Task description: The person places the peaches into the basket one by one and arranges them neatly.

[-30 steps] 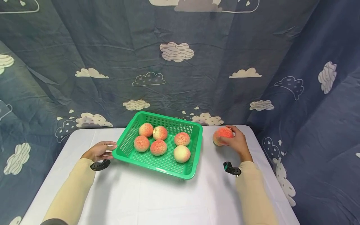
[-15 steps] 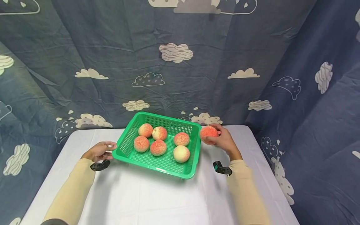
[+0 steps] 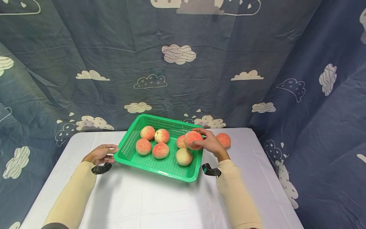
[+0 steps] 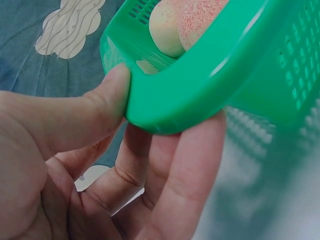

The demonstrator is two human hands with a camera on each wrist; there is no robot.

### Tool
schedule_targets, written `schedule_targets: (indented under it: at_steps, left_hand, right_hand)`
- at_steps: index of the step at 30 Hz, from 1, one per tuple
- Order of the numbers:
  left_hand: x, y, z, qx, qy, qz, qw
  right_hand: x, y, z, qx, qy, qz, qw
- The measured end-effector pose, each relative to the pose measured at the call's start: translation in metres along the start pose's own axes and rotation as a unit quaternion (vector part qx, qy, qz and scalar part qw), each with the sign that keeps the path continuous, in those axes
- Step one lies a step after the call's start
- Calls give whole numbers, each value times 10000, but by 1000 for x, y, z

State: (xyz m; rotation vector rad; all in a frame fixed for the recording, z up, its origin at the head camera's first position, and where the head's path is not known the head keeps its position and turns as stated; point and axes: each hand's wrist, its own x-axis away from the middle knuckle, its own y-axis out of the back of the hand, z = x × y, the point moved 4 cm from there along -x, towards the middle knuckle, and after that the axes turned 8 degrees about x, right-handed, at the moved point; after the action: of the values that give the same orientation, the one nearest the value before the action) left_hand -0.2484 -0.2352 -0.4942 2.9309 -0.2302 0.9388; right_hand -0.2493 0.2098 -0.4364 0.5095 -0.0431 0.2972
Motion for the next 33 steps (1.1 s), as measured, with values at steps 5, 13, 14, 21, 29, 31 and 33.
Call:
schedule_targets:
  at_steps: [5, 13, 14, 21, 29, 31, 33]
  left_hand:
    - [1, 0, -1, 10, -21, -1, 10000]
    - [1, 1, 0, 83, -47, 41, 9999]
    - [1, 1, 0, 93, -46, 44, 9999]
    - [0, 0, 1, 55, -38, 33, 10000]
    - [0, 0, 0, 88, -78, 76, 9999]
    - [0, 0, 0, 74, -86, 80, 9999]
    - [0, 0, 0, 62, -84, 69, 9999]
  right_hand:
    - [-9, -19, 8, 36, -3, 315, 9995]
    - [-23, -51, 18, 238, 66, 733, 9970]
    - [-24, -55, 19, 249, 60, 803, 9964]
    - [-36, -81, 28, 351, 160, 1063, 9936]
    - [-48, -115, 28, -186, -133, 1510, 9883]
    - [-51, -124, 29, -201, -119, 1616, 9866]
    - [-55, -134, 29, -268, -100, 1723, 9846]
